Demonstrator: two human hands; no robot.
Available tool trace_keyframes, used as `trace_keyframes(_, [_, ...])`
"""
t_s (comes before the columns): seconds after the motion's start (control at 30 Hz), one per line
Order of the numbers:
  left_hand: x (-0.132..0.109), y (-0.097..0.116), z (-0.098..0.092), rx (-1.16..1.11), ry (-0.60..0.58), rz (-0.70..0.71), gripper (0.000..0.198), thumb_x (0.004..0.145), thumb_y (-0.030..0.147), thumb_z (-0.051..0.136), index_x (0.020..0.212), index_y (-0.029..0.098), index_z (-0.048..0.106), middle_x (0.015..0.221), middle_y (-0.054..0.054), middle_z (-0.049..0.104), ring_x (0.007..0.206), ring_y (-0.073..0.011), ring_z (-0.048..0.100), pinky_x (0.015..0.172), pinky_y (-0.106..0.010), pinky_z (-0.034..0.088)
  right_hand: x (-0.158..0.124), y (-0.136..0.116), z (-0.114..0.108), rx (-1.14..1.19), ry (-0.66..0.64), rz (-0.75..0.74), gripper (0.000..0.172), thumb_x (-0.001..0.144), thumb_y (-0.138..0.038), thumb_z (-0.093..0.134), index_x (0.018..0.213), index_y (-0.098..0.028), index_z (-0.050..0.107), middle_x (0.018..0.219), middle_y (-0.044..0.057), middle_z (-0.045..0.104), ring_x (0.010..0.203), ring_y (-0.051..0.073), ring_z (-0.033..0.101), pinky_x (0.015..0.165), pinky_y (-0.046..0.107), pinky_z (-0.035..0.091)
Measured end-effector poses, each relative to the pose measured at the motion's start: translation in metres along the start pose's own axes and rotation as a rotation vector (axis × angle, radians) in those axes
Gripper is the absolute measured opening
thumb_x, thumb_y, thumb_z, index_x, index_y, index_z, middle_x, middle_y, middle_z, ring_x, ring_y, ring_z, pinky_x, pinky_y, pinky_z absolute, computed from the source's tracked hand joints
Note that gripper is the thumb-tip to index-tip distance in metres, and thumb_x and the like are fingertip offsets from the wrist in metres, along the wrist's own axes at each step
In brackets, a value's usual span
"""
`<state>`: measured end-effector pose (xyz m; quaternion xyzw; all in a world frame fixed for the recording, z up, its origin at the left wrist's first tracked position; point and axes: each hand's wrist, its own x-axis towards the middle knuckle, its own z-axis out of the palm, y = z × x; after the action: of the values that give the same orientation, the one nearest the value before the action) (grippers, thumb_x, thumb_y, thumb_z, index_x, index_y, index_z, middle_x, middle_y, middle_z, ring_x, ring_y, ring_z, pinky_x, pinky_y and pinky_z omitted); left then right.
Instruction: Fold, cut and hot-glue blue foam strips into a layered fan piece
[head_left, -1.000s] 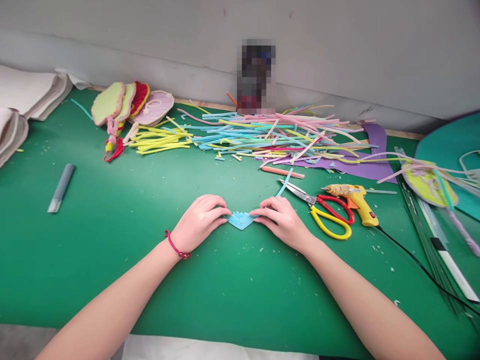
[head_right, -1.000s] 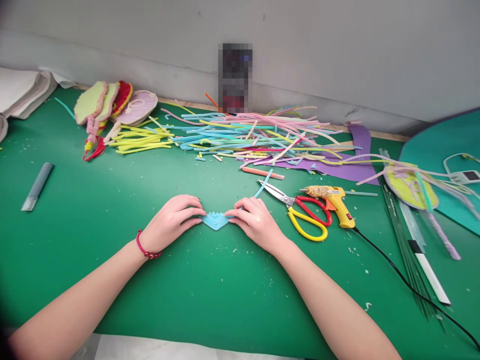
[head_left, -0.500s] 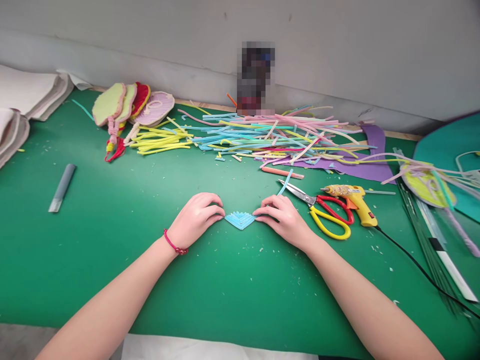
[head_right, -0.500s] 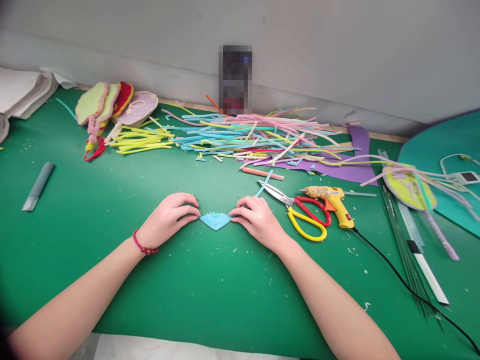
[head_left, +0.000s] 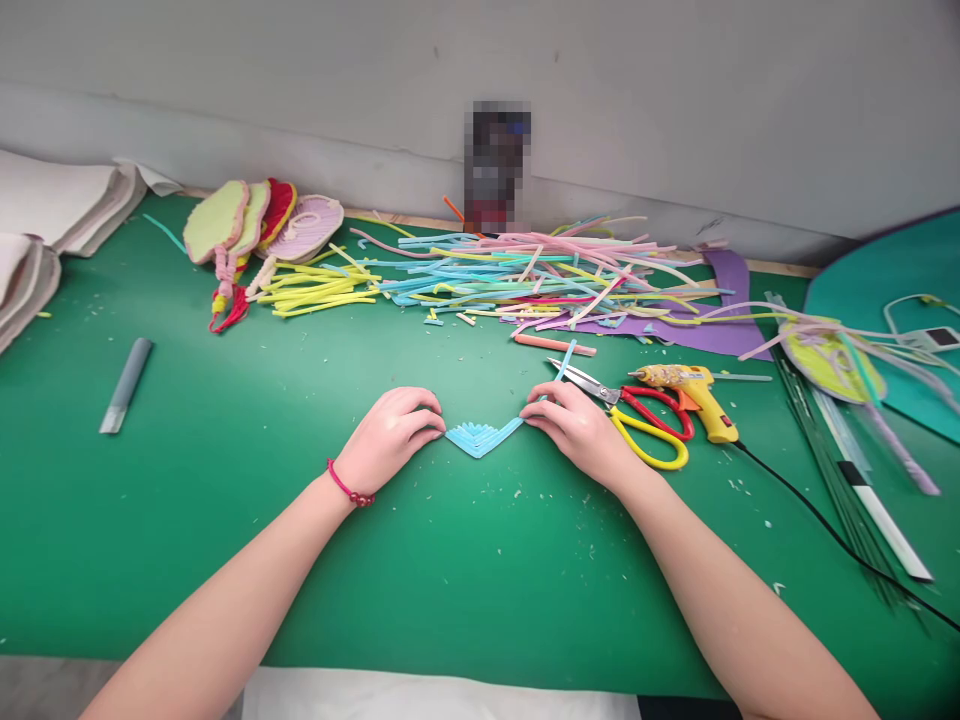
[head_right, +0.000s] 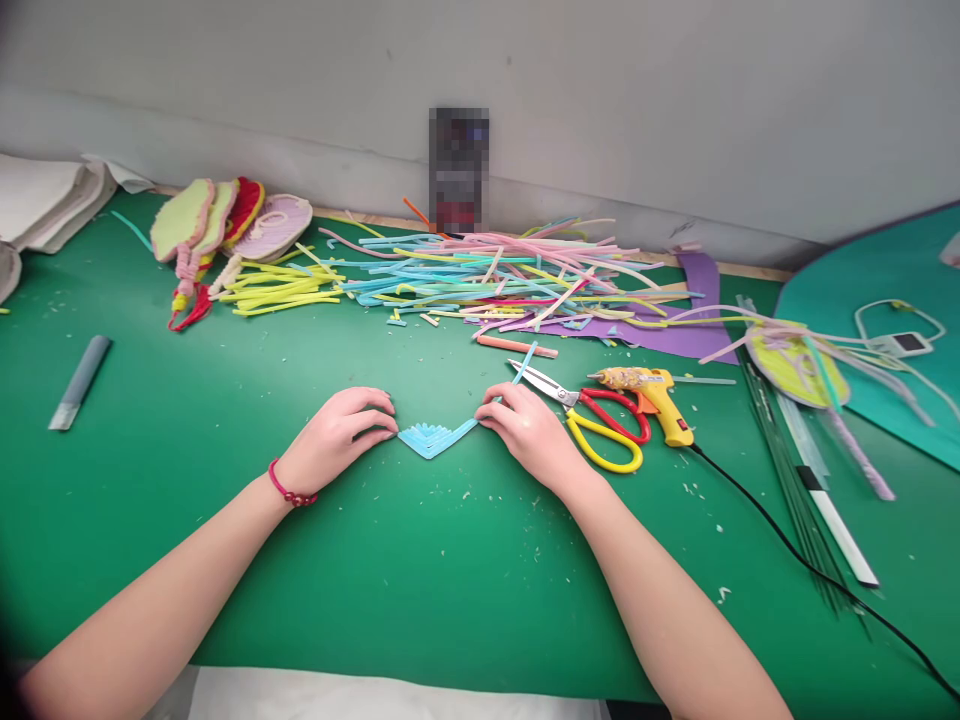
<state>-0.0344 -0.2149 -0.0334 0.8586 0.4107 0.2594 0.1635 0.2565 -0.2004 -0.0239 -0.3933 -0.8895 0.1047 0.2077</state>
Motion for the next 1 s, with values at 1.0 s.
trace_keyframes(1.0, [0.02, 0.083, 0.0, -1.613, 0.052, -0.831, 0.048, 0.072, 0.047, 0.075, 0.107, 0.016, 0.065, 0.124, -0.014, 0.064, 0.118, -0.0271, 0.058, 0.104, -0.04, 0.044, 0.001, -0.042, -0.02, 0.179, 0.565, 0.117, 0.015, 0.091, -0.017, 0.051, 0.094, -0.024, 0.064, 0.095, 0.005, 0.072, 0.093, 0.02, 0.069, 0.086, 0.038, 0.056])
